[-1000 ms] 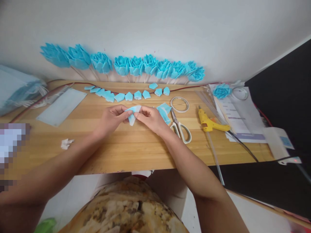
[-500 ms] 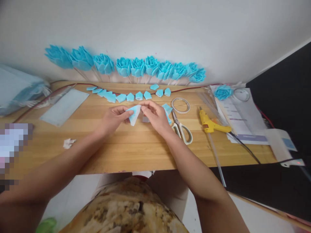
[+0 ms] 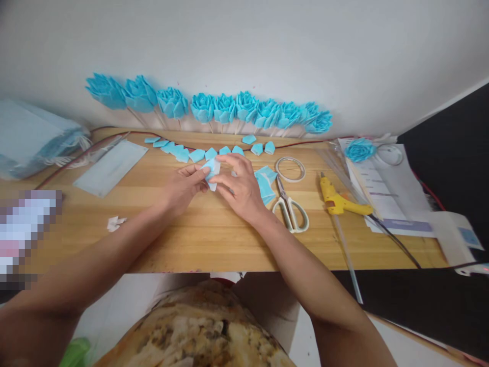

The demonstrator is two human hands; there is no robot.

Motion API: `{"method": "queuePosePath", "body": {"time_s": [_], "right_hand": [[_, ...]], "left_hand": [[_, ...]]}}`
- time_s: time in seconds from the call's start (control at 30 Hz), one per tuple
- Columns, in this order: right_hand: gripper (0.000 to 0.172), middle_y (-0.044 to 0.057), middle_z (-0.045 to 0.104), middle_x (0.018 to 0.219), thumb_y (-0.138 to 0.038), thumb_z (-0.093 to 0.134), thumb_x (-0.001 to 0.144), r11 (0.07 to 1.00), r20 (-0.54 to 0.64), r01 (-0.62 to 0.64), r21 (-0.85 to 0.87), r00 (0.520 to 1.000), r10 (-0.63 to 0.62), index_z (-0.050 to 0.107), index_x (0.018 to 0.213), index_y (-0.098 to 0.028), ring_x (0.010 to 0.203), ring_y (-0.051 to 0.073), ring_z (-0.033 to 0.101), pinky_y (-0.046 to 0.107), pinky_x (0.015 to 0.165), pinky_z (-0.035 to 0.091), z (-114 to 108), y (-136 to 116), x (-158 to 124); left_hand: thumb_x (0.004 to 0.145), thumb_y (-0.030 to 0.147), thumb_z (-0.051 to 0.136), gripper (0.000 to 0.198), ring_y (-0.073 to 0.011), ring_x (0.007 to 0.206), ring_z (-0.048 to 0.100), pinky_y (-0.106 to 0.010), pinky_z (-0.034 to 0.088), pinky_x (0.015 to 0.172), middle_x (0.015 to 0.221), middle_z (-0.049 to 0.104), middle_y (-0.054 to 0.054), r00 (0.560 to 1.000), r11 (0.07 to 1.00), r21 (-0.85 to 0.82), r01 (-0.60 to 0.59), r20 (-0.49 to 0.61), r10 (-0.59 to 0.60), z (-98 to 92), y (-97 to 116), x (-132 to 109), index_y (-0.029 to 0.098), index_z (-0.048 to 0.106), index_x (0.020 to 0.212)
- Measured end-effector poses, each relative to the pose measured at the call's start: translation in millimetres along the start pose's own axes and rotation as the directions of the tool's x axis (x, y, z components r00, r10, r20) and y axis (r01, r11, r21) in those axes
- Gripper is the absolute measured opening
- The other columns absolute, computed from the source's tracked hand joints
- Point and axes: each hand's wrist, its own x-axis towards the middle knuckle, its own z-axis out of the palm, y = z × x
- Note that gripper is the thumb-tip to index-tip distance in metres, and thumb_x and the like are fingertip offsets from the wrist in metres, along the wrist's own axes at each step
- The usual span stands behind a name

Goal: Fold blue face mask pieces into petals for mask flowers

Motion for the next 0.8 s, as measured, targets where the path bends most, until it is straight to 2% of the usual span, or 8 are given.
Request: {"method": "queuePosePath", "body": {"time_s": [0.1, 0.23, 0.37, 0.47, 0.63, 0.8], "right_hand": [[0.011, 0.001, 0.061, 0.140, -0.027, 0.066, 0.095, 0.995, 0.000, -0.072, 0.072, 0.997, 0.072, 0.075, 0.092, -0.034, 0.135, 0.030, 0.050, 0.056, 0.109, 0.044, -0.9, -1.0, 0.3], [0.009, 0.005, 0.064, 0.135, -0.033, 0.067, 0.094, 0.973, -0.033, -0.150, 0.175, 0.987, 0.158, 0.075, 0.090, -0.031, 0.129, 0.030, 0.055, 0.052, 0.103, 0.049, -0.2, -1.3, -0.4], [0.012, 0.006, 0.068, 0.127, -0.036, 0.069, 0.091, 0.923, -0.026, -0.270, 0.276, 0.957, 0.288, 0.072, 0.083, -0.027, 0.122, 0.028, 0.061, 0.051, 0.107, 0.046, -0.6, -3.0, 0.5], [0.017, 0.006, 0.071, 0.121, -0.038, 0.071, 0.088, 0.832, 0.045, -0.385, 0.401, 0.915, 0.401, 0.069, 0.078, -0.025, 0.114, 0.025, 0.065, 0.047, 0.105, 0.048, -1.3, -5.8, 2.0], [0.025, 0.003, 0.071, 0.093, -0.044, 0.075, 0.081, 0.618, 0.188, -0.521, 0.589, 0.832, 0.522, 0.063, 0.077, -0.023, 0.085, 0.018, 0.063, 0.036, 0.085, 0.052, -0.3, -10.0, 3.9], [0.031, -0.001, 0.063, 0.076, -0.049, 0.078, 0.078, 0.573, 0.208, -0.563, 0.595, 0.797, 0.567, 0.061, 0.075, -0.022, 0.072, 0.014, 0.055, 0.031, 0.073, 0.048, 0.6, -10.0, 5.0]], "left_hand": [[0.075, 0.038, 0.084, 0.027, -0.0078, 0.060, 0.054, -0.021, 0.044, 0.058, 0.064, 0.063, 0.002, 1.000, 0.999, 0.035, -0.010, -0.015, 0.011, 1.9, 0.1, -0.7, 0.017, 0.069, 0.069], [0.075, 0.039, 0.083, 0.027, -0.0085, 0.060, 0.054, -0.022, 0.044, 0.058, 0.064, 0.063, 0.001, 1.000, 0.997, 0.072, -0.018, -0.023, 0.019, 3.3, -0.9, -0.2, 0.017, 0.068, 0.070], [0.073, 0.041, 0.084, 0.028, -0.0088, 0.060, 0.054, -0.022, 0.044, 0.058, 0.064, 0.064, 0.001, 0.999, 0.996, 0.071, -0.045, -0.006, 0.045, 2.4, -3.2, -0.5, 0.017, 0.070, 0.071], [0.073, 0.043, 0.084, 0.029, -0.0088, 0.060, 0.054, -0.023, 0.044, 0.059, 0.065, 0.065, 0.001, 0.998, 0.996, 0.066, -0.060, 0.016, 0.059, 1.8, -4.3, -1.5, 0.018, 0.071, 0.072], [0.073, 0.042, 0.085, 0.028, -0.0085, 0.059, 0.054, -0.022, 0.044, 0.058, 0.063, 0.066, 0.001, 0.998, 0.996, 0.071, -0.055, 0.022, 0.054, 1.8, -3.4, -1.9, 0.017, 0.071, 0.071], [0.072, 0.041, 0.084, 0.027, -0.0090, 0.059, 0.054, -0.023, 0.045, 0.059, 0.063, 0.065, 0.001, 0.999, 0.995, 0.091, -0.040, 0.024, 0.038, 1.6, -3.6, -1.5, 0.018, 0.070, 0.070]]}}
